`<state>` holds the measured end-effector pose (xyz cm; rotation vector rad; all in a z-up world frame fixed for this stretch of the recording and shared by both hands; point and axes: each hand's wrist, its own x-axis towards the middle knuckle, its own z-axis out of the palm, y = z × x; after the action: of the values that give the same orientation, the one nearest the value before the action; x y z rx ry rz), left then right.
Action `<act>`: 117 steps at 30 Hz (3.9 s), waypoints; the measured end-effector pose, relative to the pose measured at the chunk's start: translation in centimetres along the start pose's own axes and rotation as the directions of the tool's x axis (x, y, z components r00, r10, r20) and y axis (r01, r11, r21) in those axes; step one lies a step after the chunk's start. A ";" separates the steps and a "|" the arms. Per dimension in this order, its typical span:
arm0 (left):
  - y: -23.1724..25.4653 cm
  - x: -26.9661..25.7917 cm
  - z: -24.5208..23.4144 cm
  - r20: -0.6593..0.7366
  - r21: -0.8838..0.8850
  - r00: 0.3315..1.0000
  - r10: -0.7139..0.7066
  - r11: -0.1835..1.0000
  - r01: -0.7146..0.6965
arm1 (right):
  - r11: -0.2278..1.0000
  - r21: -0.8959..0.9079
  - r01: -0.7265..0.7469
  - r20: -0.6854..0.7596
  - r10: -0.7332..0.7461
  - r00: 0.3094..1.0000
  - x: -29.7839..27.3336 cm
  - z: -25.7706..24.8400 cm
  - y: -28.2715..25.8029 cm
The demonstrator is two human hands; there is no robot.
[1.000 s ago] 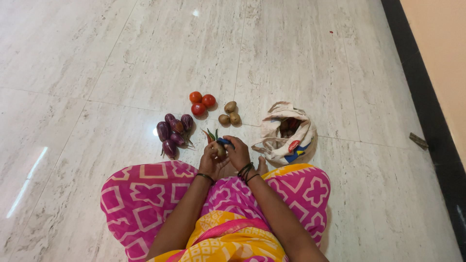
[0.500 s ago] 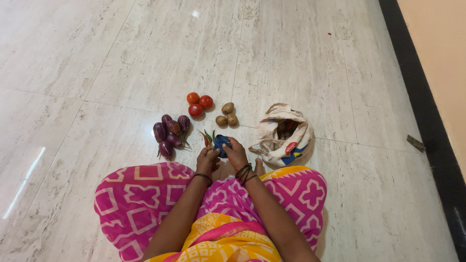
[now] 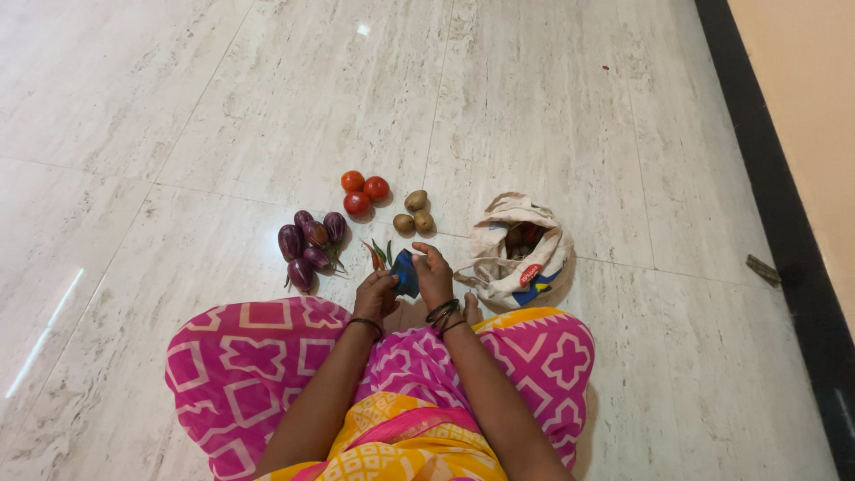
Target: The person sits on the floor and peels small eggplants and potatoes using a small knife. They handle the vegetables one by one, removing the skin and placing the peeled items back on the floor.
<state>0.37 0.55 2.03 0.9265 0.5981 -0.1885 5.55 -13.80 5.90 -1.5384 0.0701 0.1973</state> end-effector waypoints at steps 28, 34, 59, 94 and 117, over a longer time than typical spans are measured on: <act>-0.6 1.9 -0.4 -0.107 0.331 0.994 -0.017 0.942 0.052 | 0.603 -0.570 0.558 0.334 -0.451 0.828 -3.8 2.1 -2.7; -1.5 0.1 -0.4 0.267 0.213 0.963 0.025 0.973 -0.084 | 0.787 -0.502 0.357 0.114 -0.349 0.930 -0.9 0.3 0.5; -2.1 2.2 -1.1 0.237 0.310 0.862 0.447 0.807 -0.503 | 0.746 -0.467 0.474 0.115 -0.480 0.870 -1.7 0.7 -2.2; -1.4 2.3 -0.9 0.201 0.399 0.818 0.540 0.717 -0.571 | 0.755 -0.432 0.493 0.159 -0.474 0.866 -2.1 1.1 -2.8; -0.7 2.7 -1.2 0.127 0.480 0.822 0.555 0.690 -0.541 | 0.558 -0.563 0.609 0.274 -0.570 0.775 -3.3 2.0 -3.7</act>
<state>1.83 1.40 -0.53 1.5825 0.2655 0.2324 2.81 -12.11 10.14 -2.1357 -0.6357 -0.3215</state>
